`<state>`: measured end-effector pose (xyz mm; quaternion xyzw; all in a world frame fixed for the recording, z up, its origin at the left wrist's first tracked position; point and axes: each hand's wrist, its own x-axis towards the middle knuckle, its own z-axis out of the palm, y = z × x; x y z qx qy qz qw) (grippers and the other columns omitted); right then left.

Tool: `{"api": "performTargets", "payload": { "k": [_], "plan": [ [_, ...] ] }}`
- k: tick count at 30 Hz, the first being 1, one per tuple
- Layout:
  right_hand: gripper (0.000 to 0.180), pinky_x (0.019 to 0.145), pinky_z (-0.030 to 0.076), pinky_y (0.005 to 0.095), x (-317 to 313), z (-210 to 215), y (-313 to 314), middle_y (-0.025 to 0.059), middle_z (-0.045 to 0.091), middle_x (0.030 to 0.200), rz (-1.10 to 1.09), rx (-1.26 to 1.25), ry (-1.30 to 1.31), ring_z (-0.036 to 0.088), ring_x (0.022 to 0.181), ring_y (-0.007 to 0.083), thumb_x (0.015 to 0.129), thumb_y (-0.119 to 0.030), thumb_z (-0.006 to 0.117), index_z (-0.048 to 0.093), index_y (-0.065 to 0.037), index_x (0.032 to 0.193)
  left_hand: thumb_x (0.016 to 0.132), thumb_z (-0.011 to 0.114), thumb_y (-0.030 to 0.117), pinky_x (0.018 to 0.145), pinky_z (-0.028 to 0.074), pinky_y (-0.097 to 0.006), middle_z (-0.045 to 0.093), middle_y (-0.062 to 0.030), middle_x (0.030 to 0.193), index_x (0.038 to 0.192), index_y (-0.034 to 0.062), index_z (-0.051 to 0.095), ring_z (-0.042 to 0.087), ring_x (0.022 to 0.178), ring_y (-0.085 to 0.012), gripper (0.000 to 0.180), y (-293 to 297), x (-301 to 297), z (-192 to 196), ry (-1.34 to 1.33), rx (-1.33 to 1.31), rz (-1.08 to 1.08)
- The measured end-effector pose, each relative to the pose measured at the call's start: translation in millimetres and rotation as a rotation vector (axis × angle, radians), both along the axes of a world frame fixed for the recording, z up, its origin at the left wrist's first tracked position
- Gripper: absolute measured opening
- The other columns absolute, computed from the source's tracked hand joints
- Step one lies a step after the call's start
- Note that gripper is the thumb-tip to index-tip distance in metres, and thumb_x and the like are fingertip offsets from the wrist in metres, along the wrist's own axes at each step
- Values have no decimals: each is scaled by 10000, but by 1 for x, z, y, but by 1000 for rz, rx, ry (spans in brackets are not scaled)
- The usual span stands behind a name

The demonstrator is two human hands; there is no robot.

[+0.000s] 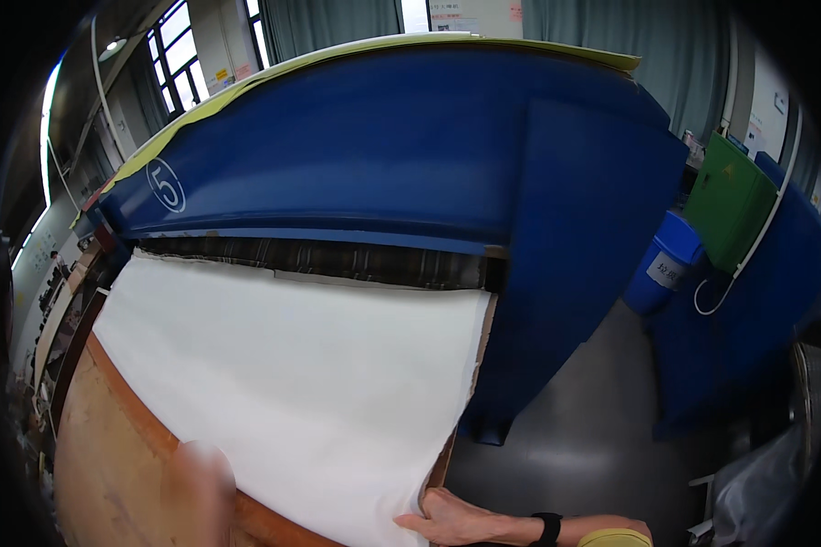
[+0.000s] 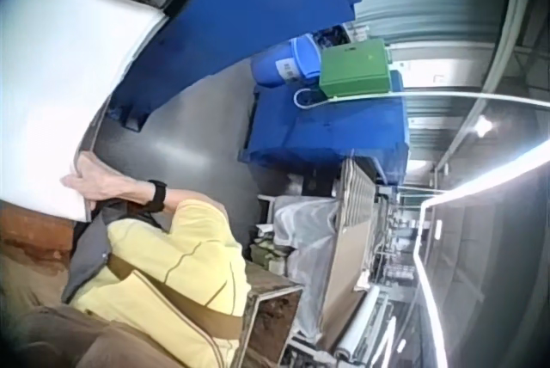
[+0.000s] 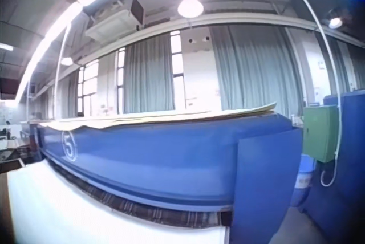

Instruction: The person places a plaid fabric sheet onto a large blue industrial cutting machine. They then use a handheld rectangular template to align and cut the fabric repeatedly, pressing a green button on the machine to activate the cutting process. The person handles the fabric and template throughout the process.

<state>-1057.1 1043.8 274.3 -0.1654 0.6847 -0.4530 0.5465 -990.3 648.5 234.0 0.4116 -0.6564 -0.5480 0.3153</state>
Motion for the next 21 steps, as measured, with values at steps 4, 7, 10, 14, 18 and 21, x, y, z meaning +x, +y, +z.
{"api": "performTargets", "payload": {
  "k": [4, 7, 10, 14, 18, 21],
  "plan": [
    [635, 474, 512, 224, 25, 2, -29, 114, 630, 621, 105, -89, -75, 606, 507, 131, 1015, -467, 491, 598, 159, 991, 872, 611, -73, 969, 459, -391, 478, -212, 1393, 1577, 160, 43, 557, 1147, -270, 935, -37, 20, 3, -65, 72, 32],
    [664, 473, 510, 218, 8, 26, -23, 91, 641, 617, 451, -25, -142, 619, 515, 122, 1017, -519, 447, 645, 86, 828, 892, 662, 22, 832, 516, -394, 572, -168, 1249, 1580, 158, 30, 593, 980, -228, 944, -69, 45, -5, -190, 69, -41],
    [542, 465, 504, 218, -40, 55, 8, 44, 646, 623, 405, -100, -87, 620, 518, 76, 1009, -443, 531, 679, 21, 771, 916, 679, 116, 721, 531, -363, 617, -120, 1117, 1578, 144, 7, 595, 870, -191, 944, -50, 47, 15, -291, 81, -74],
    [453, 700, 545, 371, -123, 69, 8, 150, 681, 811, -229, -126, 943, 670, 784, 232, 910, -409, 675, 674, 41, 864, 943, 666, 213, 631, 523, -327, 625, -81, 1011, 1576, 127, -23, 582, 788, -155, 940, -25, 48, 34, -265, 149, -75],
    [637, 968, 450, 466, -219, 12, -16, 264, 660, 964, -374, 206, 1373, 586, 1069, 390, 751, -482, 787, 654, 100, 971, 946, 662, 244, 707, 533, -350, 607, -100, 1116, 1577, 126, -24, 588, 901, -174, 939, -43, 73, 34, -308, 7, -120],
    [687, 1007, 429, 474, -242, 12, -27, 274, 658, 981, -287, 310, 1258, 570, 1106, 421, 687, -489, 820, 651, 108, 982, 942, 663, 234, 836, 518, -394, 581, -101, 1231, 1572, 105, -9, 570, 1067, -198, 930, -42, 103, 54, -272, -28, -60]
  ]
}}
